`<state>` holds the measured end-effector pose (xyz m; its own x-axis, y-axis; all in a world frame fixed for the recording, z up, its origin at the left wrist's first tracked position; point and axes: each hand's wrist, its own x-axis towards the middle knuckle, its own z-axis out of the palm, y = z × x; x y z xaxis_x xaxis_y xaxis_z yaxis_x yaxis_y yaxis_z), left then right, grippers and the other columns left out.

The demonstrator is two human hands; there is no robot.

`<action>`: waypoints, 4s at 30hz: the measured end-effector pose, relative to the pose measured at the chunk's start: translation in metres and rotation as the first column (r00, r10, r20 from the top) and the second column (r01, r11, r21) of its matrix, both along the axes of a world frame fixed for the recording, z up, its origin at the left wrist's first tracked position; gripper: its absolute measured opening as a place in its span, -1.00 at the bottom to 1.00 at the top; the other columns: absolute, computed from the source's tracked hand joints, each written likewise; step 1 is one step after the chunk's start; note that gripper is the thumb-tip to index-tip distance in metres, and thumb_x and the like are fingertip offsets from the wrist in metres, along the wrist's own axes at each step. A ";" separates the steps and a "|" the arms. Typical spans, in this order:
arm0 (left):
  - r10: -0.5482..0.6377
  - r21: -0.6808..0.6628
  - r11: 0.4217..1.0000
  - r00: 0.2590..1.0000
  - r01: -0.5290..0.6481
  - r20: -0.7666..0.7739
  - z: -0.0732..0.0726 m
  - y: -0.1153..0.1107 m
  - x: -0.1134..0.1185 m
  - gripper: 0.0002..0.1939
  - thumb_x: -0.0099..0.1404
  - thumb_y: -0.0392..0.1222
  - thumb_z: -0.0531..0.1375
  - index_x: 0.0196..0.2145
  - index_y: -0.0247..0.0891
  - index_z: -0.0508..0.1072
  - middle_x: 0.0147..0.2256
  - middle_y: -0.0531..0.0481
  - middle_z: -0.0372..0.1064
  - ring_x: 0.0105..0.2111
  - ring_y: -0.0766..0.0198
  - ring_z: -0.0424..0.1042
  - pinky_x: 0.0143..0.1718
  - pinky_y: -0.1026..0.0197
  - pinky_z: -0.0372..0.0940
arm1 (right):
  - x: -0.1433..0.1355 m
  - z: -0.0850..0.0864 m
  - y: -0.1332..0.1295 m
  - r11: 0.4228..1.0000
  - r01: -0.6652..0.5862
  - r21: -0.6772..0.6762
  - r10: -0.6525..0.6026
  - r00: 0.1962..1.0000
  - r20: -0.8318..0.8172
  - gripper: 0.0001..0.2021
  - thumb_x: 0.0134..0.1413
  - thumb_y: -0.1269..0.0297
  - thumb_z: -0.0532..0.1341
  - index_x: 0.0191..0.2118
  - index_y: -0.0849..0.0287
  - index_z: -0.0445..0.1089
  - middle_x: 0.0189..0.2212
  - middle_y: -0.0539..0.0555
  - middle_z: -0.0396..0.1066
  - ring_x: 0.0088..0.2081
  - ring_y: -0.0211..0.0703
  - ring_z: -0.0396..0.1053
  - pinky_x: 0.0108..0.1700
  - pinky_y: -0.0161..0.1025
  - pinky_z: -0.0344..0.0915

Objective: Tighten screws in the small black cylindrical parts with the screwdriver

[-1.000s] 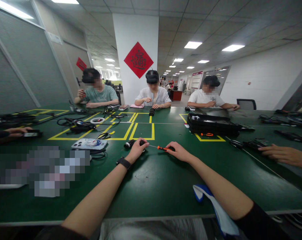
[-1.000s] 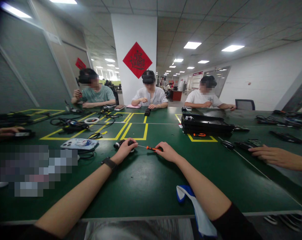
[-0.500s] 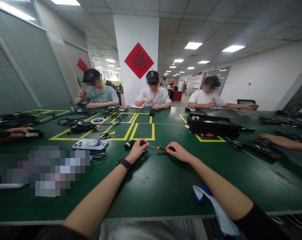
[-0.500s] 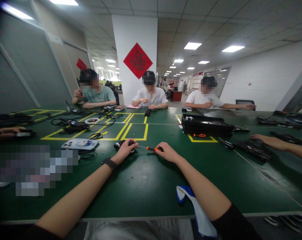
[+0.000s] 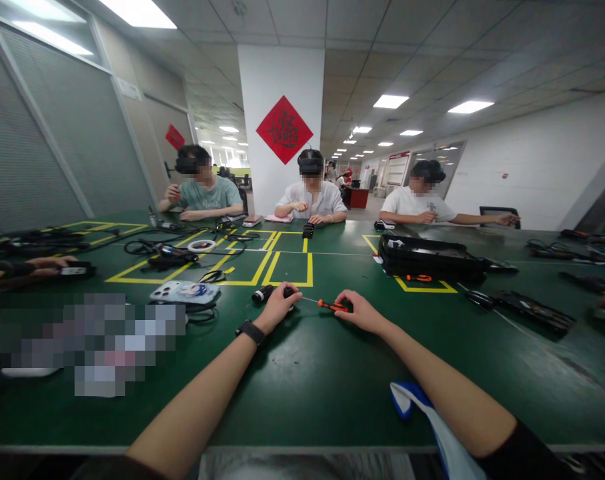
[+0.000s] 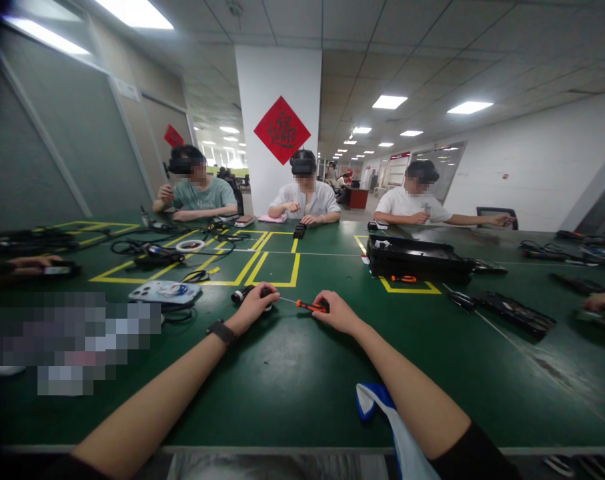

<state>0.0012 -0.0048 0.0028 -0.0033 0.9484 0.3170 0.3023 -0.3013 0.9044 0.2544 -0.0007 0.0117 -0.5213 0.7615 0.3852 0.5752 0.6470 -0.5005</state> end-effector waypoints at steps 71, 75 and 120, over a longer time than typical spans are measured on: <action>-0.129 0.048 0.991 0.992 0.129 0.001 -0.001 -0.001 -0.001 -0.77 0.01 -0.26 0.17 -0.31 -0.26 0.26 -0.39 0.04 0.35 -0.40 0.35 0.33 -0.32 0.24 0.24 | -0.012 0.003 -0.011 0.998 0.055 0.042 -0.057 0.998 0.035 -0.82 -0.02 0.22 0.17 -0.30 0.18 0.40 -0.36 0.05 0.36 -0.35 -0.26 0.30 -0.28 -0.31 0.22; -0.095 0.001 0.995 0.995 0.095 0.007 -0.004 0.000 0.000 -0.73 0.04 -0.27 0.15 -0.27 -0.25 0.20 -0.36 0.01 0.38 -0.37 0.32 0.35 -0.27 0.19 0.24 | -0.010 0.006 -0.014 0.993 0.081 0.085 -0.089 0.990 0.107 -0.83 -0.03 0.21 0.18 -0.30 0.15 0.40 -0.37 0.03 0.33 -0.36 -0.27 0.29 -0.32 -0.33 0.19; 0.116 0.243 0.968 0.745 0.063 -0.656 -0.005 0.037 0.013 -0.76 0.16 -0.04 0.10 -0.35 -0.19 0.48 -0.33 -0.04 0.31 -0.29 0.24 0.30 -0.25 0.24 0.16 | 0.313 -0.019 -0.023 0.490 0.850 0.195 -0.872 0.483 0.085 -0.58 -0.14 0.08 0.16 -0.19 0.30 0.35 -0.29 0.25 0.36 -0.23 0.05 0.29 -0.24 -0.15 0.18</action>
